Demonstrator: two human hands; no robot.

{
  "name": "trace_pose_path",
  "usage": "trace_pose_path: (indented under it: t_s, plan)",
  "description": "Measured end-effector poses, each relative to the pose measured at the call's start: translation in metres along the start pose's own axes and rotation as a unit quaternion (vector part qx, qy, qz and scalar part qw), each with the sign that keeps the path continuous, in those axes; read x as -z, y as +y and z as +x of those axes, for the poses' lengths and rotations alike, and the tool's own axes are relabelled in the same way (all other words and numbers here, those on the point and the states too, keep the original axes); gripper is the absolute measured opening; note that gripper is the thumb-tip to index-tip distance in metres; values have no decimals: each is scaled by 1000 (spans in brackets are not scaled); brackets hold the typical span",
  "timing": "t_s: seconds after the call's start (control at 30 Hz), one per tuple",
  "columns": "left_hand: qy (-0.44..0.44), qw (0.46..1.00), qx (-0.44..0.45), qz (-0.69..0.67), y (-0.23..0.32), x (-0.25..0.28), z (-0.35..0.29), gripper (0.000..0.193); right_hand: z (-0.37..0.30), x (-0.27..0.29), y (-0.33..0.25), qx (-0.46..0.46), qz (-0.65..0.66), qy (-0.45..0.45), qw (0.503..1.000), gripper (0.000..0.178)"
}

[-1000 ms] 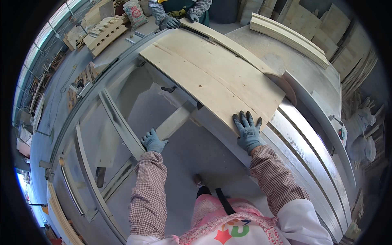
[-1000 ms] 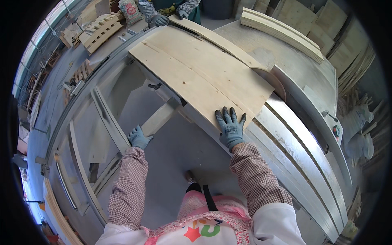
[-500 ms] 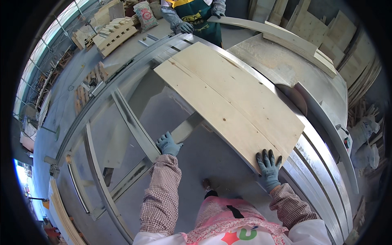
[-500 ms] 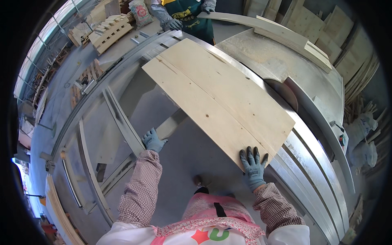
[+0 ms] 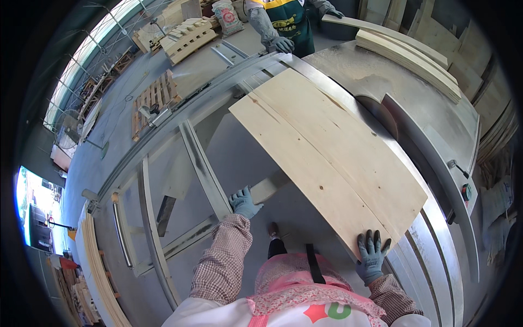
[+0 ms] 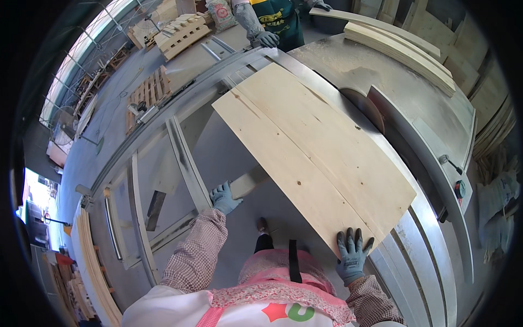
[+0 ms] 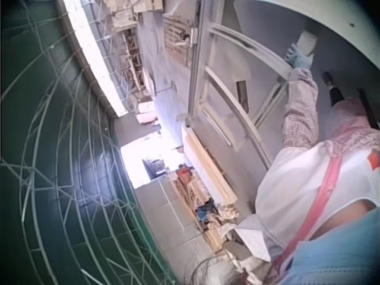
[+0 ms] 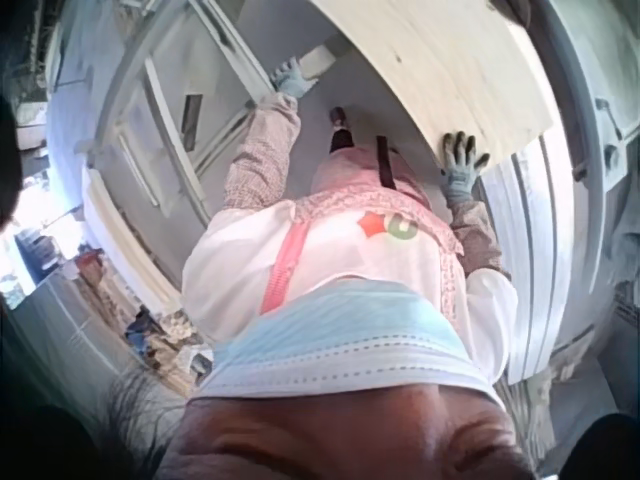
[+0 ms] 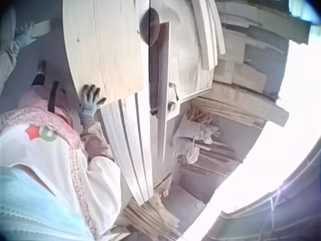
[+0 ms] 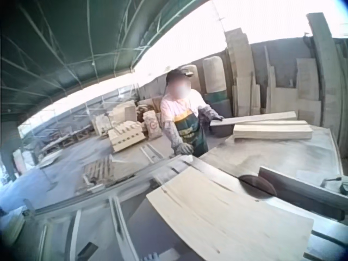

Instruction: The person positions a large wooden board on a table saw and pushes it through the blade to cut it into smaller pieces. They then remove the cut pieces and repeat the process with additional boards, stacking the finished pieces on the side.

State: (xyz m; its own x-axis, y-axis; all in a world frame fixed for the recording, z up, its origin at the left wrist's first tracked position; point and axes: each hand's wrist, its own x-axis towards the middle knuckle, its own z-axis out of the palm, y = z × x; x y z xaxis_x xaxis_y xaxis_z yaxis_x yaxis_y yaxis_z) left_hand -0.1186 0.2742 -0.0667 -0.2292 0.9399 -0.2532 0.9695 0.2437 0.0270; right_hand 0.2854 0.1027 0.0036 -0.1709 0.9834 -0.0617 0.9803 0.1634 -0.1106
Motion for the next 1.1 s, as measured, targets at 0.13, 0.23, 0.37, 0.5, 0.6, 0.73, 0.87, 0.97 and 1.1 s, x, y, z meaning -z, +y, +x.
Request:
trace_pose_path:
  t_s: [0.13, 0.23, 0.37, 0.5, 0.6, 0.73, 0.87, 0.97, 1.1]
  plan:
    - [-70, 997, -26, -28, -18, -4, 23, 97, 15, 2, -4, 11, -16, -3, 1000, 71]
    - [-51, 998, -37, -18, -25, -5, 32, 98, 29, 5, -5, 26, -20, -7, 999, 74]
    - [-36, 997, -53, -46, -30, 3, 44, 96, 47, 1, -12, 20, -12, 19, 1000, 72]
    - [-53, 997, -47, -42, -36, 12, 52, 96, 61, 1, -22, 30, -25, 22, 999, 71]
    - [-64, 996, -40, -51, -40, 20, 68, 94, 78, -3, -28, 38, -29, 20, 999, 70]
    - [-59, 996, -46, -47, -22, -5, 24, 87, 25, -12, -7, 32, -32, 7, 999, 72]
    - [-14, 991, -30, -128, 49, -33, -117, 78, -114, -11, 75, 37, -33, 9, 999, 74]
    - [95, 972, -41, -209, 115, -73, -243, 75, -243, -1, 153, 38, -31, 2, 999, 76]
    - [217, 940, -112, -239, 253, -96, -348, 79, -400, 8, 235, 56, -68, 14, 996, 77]
